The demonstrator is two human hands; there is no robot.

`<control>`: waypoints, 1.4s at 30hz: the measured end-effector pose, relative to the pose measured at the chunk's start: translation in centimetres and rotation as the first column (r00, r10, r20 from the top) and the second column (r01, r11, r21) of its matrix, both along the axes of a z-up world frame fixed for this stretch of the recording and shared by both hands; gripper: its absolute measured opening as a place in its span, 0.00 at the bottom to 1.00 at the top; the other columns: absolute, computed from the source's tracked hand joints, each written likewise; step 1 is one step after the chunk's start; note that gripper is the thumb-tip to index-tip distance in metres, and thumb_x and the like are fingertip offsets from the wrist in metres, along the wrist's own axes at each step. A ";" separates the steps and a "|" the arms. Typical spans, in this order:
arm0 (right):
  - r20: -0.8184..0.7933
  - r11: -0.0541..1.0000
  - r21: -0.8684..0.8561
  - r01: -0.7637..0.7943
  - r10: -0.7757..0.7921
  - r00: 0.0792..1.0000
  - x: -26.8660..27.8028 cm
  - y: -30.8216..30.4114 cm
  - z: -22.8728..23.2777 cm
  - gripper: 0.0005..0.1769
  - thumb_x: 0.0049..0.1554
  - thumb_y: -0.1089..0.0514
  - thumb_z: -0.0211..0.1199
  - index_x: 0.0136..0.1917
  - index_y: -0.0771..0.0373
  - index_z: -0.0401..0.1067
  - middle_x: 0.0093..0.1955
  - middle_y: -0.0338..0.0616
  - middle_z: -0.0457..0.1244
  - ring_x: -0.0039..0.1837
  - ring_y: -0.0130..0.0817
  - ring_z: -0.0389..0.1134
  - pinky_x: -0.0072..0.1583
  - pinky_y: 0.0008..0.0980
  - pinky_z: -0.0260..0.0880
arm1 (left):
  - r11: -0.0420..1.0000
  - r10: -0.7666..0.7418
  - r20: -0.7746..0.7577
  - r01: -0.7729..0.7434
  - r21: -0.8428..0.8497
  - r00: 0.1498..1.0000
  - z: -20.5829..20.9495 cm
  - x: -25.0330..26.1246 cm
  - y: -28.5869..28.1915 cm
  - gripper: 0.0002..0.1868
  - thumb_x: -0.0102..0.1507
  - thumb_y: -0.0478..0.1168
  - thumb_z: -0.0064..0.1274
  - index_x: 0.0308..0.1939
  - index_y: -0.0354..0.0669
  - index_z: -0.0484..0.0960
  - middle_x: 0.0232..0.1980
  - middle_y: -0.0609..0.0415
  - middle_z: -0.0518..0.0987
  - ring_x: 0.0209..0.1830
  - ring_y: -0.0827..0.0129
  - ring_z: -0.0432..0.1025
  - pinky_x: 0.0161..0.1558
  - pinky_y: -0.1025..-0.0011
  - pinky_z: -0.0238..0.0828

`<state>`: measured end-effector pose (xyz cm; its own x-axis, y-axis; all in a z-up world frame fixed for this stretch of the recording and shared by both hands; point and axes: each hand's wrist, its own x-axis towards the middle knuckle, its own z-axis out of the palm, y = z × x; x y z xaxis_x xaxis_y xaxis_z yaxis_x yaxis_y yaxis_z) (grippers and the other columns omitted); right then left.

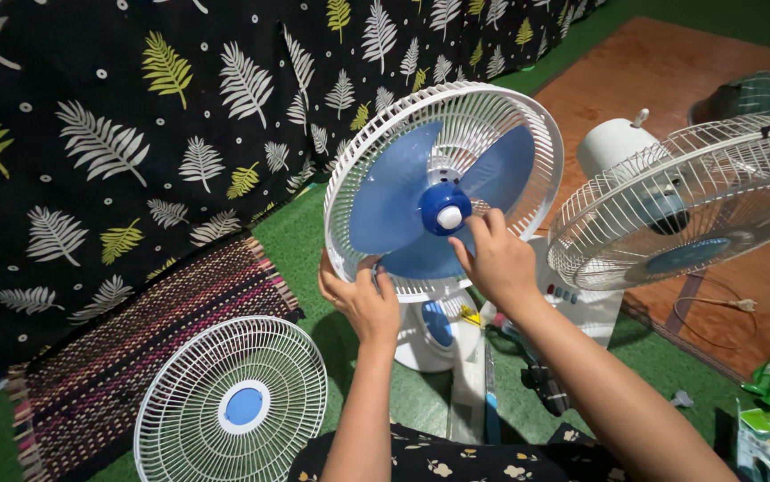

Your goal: The person disassembles a white electric fan by removing the front grille, fan blades, and rear grille. They then use a brush to clean the exposed motor housing and internal components.

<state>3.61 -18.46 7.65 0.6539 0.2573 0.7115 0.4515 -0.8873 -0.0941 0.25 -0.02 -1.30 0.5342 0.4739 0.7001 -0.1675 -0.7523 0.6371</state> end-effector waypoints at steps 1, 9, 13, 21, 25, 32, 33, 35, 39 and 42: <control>-0.005 1.000 0.018 0.003 -0.003 1.000 -0.1 0.0 0.0 0.22 0.55 0.46 0.70 0.58 0.57 0.70 0.49 0.46 0.62 0.38 0.44 0.70 0.37 0.41 0.68 | 1.000 -0.004 -0.001 0.004 -0.003 1.000 0.0 0.0 0.0 0.13 0.60 0.38 0.55 0.49 0.44 0.85 0.77 0.29 0.51 0.77 0.34 0.44 0.73 0.41 0.44; -0.015 0.999 -0.030 -0.017 0.017 1.000 -0.1 -0.6 -0.3 0.22 0.57 0.45 0.68 0.60 0.55 0.70 0.48 0.45 0.62 0.38 0.45 0.70 0.38 0.42 0.69 | 1.000 -0.005 -0.016 0.005 -0.015 1.000 0.3 -0.2 -0.1 0.13 0.60 0.38 0.56 0.49 0.44 0.84 0.76 0.28 0.52 0.77 0.35 0.45 0.73 0.42 0.44; -0.033 0.999 -0.028 -0.028 0.027 0.999 -0.2 -0.6 -0.2 0.22 0.57 0.45 0.68 0.60 0.56 0.70 0.48 0.46 0.62 0.38 0.46 0.70 0.37 0.42 0.69 | 1.000 -0.012 -0.015 0.011 -0.014 1.000 0.4 -0.3 0.0 0.13 0.60 0.38 0.55 0.49 0.44 0.84 0.76 0.27 0.52 0.77 0.35 0.45 0.73 0.42 0.43; -0.019 0.999 0.006 -0.046 0.046 0.999 -0.3 -0.1 0.2 0.24 0.58 0.46 0.67 0.61 0.59 0.69 0.52 0.47 0.64 0.41 0.47 0.71 0.40 0.42 0.70 | 1.000 -0.017 -0.028 0.017 -0.005 0.999 0.4 -0.3 0.0 0.13 0.60 0.38 0.55 0.49 0.43 0.85 0.76 0.28 0.51 0.76 0.35 0.45 0.73 0.42 0.42; -0.016 0.998 0.040 -0.046 0.047 0.999 -0.4 0.1 0.3 0.23 0.57 0.47 0.67 0.62 0.58 0.70 0.53 0.48 0.63 0.42 0.47 0.71 0.40 0.42 0.70 | 1.000 -0.010 -0.024 0.010 -0.008 1.000 0.3 -0.3 0.1 0.13 0.60 0.38 0.55 0.47 0.44 0.85 0.76 0.28 0.52 0.76 0.35 0.45 0.73 0.42 0.43; -0.089 0.999 -0.047 -0.005 0.001 0.996 -0.3 0.0 0.7 0.23 0.57 0.45 0.68 0.59 0.57 0.68 0.52 0.49 0.63 0.40 0.47 0.71 0.40 0.44 0.70 | 1.000 -0.017 -0.014 0.017 -0.016 1.000 0.1 -0.1 0.2 0.13 0.60 0.38 0.56 0.49 0.44 0.85 0.76 0.28 0.52 0.76 0.35 0.45 0.73 0.42 0.43; -0.091 0.999 -0.039 -0.001 -0.003 0.996 -0.3 0.0 0.9 0.24 0.57 0.44 0.68 0.59 0.58 0.68 0.51 0.49 0.63 0.40 0.48 0.71 0.39 0.44 0.69 | 1.000 -0.016 -0.010 0.015 -0.016 1.000 0.1 -0.1 0.2 0.13 0.60 0.38 0.55 0.49 0.44 0.85 0.76 0.28 0.52 0.76 0.35 0.45 0.73 0.42 0.44; -0.095 1.000 -0.021 0.007 -0.009 0.995 -0.4 0.2 1.1 0.25 0.56 0.44 0.69 0.59 0.59 0.67 0.50 0.50 0.63 0.40 0.49 0.70 0.38 0.44 0.69 | 1.000 -0.010 -0.004 0.010 -0.011 1.000 0.1 0.0 0.2 0.13 0.60 0.38 0.56 0.48 0.44 0.85 0.76 0.28 0.52 0.76 0.35 0.46 0.73 0.42 0.44; 0.042 0.985 -0.066 -0.157 0.160 0.986 -0.7 0.8 1.6 0.23 0.54 0.49 0.67 0.61 0.55 0.69 0.51 0.49 0.63 0.41 0.46 0.70 0.39 0.41 0.70 | 1.000 -0.005 0.006 0.005 0.013 1.000 0.1 -0.1 0.1 0.13 0.60 0.38 0.56 0.49 0.44 0.85 0.76 0.27 0.52 0.76 0.35 0.46 0.73 0.41 0.43; -0.025 0.997 -0.052 -0.065 0.064 0.998 -0.8 1.5 1.8 0.21 0.56 0.47 0.69 0.57 0.57 0.68 0.48 0.47 0.63 0.42 0.46 0.71 0.40 0.42 0.69 | 1.000 -0.015 0.004 0.015 0.015 1.000 0.2 -0.2 0.1 0.13 0.61 0.38 0.56 0.49 0.43 0.85 0.76 0.27 0.53 0.76 0.35 0.46 0.73 0.41 0.44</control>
<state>2.77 -16.99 9.49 0.6512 0.3362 0.6804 0.5063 -0.8603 -0.0596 0.01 0.05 -1.14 0.5387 0.4549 0.7092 -0.1815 -0.7593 0.6249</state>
